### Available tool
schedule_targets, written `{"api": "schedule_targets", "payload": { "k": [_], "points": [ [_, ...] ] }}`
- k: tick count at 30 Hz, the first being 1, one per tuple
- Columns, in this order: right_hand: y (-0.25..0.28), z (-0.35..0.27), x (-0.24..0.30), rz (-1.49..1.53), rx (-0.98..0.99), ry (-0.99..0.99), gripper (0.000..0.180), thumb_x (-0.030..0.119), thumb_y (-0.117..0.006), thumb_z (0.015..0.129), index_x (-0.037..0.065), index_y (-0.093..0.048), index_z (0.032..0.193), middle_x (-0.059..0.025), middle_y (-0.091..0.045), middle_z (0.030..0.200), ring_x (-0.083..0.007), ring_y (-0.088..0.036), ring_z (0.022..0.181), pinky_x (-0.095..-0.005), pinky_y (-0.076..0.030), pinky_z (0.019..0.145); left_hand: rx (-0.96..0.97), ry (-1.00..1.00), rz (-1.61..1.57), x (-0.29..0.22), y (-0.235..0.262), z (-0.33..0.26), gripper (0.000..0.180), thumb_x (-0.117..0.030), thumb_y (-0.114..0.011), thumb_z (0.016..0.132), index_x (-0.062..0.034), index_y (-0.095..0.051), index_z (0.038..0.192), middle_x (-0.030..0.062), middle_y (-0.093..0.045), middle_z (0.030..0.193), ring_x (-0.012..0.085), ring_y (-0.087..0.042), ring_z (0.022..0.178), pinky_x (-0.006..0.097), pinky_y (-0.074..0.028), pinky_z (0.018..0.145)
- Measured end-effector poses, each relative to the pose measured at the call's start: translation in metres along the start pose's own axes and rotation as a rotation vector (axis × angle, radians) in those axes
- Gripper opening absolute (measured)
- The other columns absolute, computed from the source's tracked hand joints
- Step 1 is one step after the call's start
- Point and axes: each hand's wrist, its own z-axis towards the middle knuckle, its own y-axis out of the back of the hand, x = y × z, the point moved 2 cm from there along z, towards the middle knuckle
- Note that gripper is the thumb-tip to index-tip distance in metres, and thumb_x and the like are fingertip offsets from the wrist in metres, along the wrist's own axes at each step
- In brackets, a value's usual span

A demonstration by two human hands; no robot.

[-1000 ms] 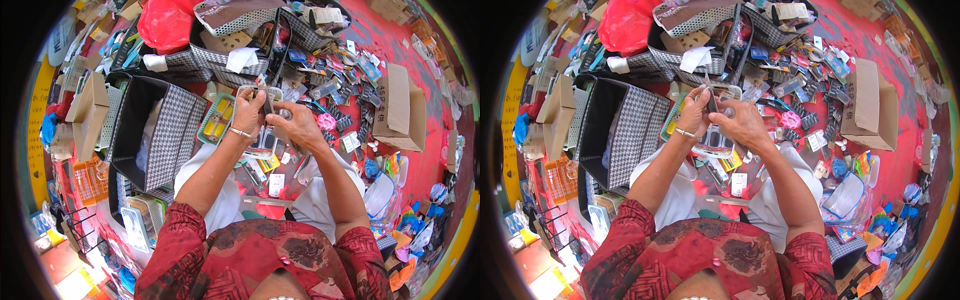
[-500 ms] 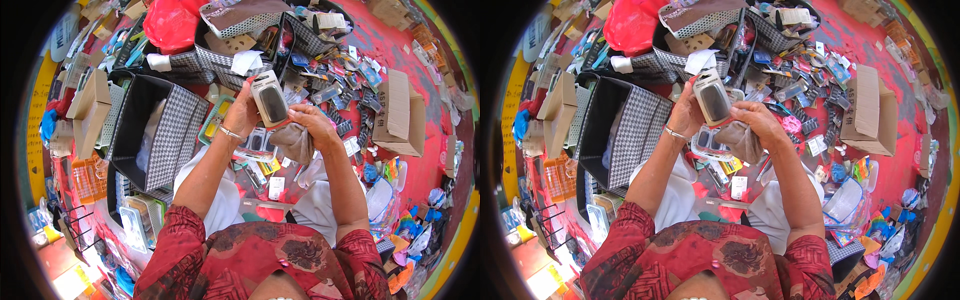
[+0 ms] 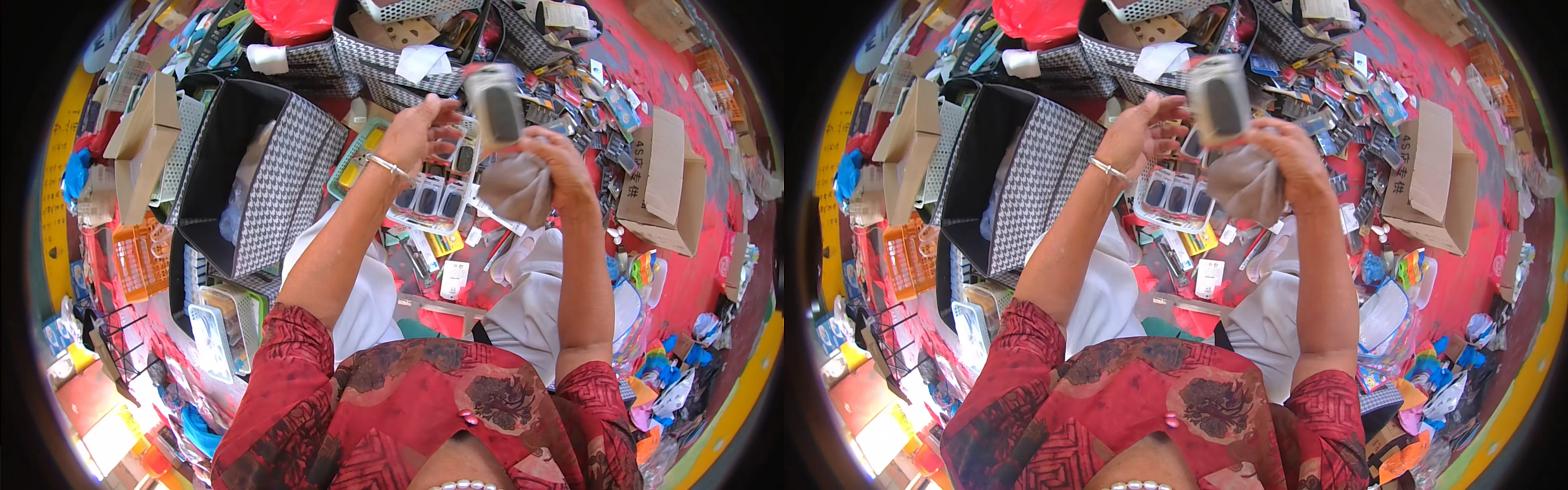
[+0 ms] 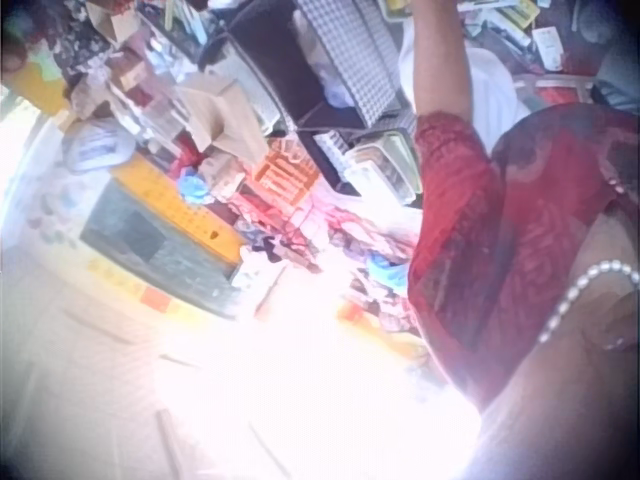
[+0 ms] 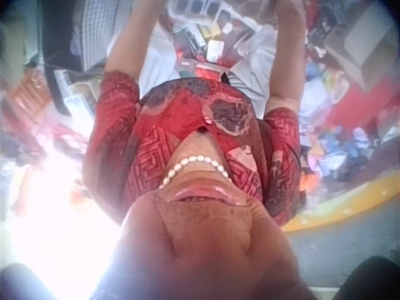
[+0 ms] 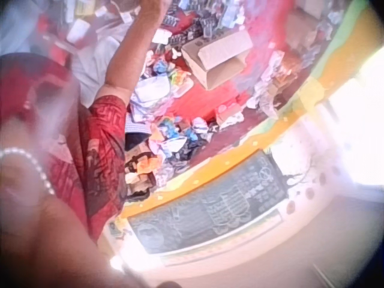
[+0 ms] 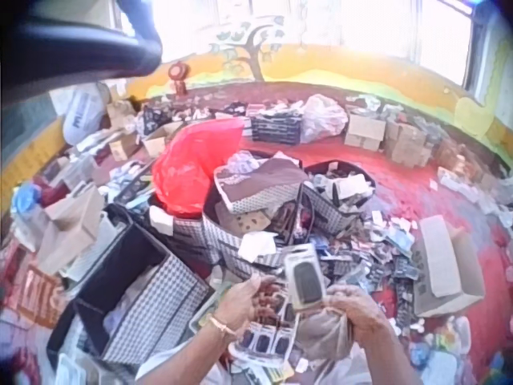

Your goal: The person sits on the floor and wipes the plastic packaging of small items with a cloth, then places them into a white basket. They handle several packaged items one by one, wiping each before stacking them in the basket.

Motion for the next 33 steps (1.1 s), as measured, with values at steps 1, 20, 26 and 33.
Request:
{"api": "schedule_targets", "payload": {
  "k": [1,20,26,33],
  "points": [
    [0.008,0.002,0.003,0.104,-0.058,0.044,0.01,0.008,-0.061,0.077,0.003,-0.06,0.086,-0.0044,-0.06,0.076,-0.0118,-0.059,0.065,-0.0234,-0.048,0.056,-0.114,0.01,-0.045,-0.003,0.007,0.0,0.037,-0.031,-0.038,0.092,-0.0006,-0.051,0.108,0.0098,-0.057,0.098,0.0151,-0.056,0.08,0.026,-0.048,0.067],
    [-0.04,0.111,-0.216,-0.019,-0.317,-0.319,0.02,0.006,-0.061,0.074,0.002,-0.059,0.094,-0.0061,-0.059,0.078,-0.0161,-0.056,0.065,-0.0288,-0.045,0.058,-0.356,-0.088,-0.278,-0.027,0.051,-0.024,0.03,-0.007,-0.047,0.081,0.0015,-0.046,0.109,0.0085,-0.055,0.093,0.0148,-0.055,0.076,0.024,-0.047,0.063],
    [-0.048,0.16,-0.251,-0.108,-0.44,-0.212,0.025,0.014,-0.06,0.073,-0.003,-0.063,0.092,-0.013,-0.063,0.083,-0.0219,-0.06,0.074,-0.0326,-0.046,0.067,-0.366,-0.065,-0.283,-0.028,0.051,-0.026,0.024,-0.007,-0.047,0.082,-0.0019,-0.051,0.106,0.0078,-0.057,0.095,0.0137,-0.055,0.078,0.023,-0.046,0.067],
    [-0.06,0.155,-0.25,-0.584,-0.607,-0.203,0.032,0.026,-0.062,0.071,-0.003,-0.064,0.084,-0.0241,-0.061,0.088,-0.0368,-0.059,0.086,-0.0425,-0.046,0.074,-0.209,-0.027,-0.278,-0.018,0.05,-0.022,0.03,-0.008,-0.05,0.081,-0.0004,-0.049,0.109,0.008,-0.056,0.097,0.0138,-0.056,0.076,0.022,-0.047,0.062]
  ]
}}
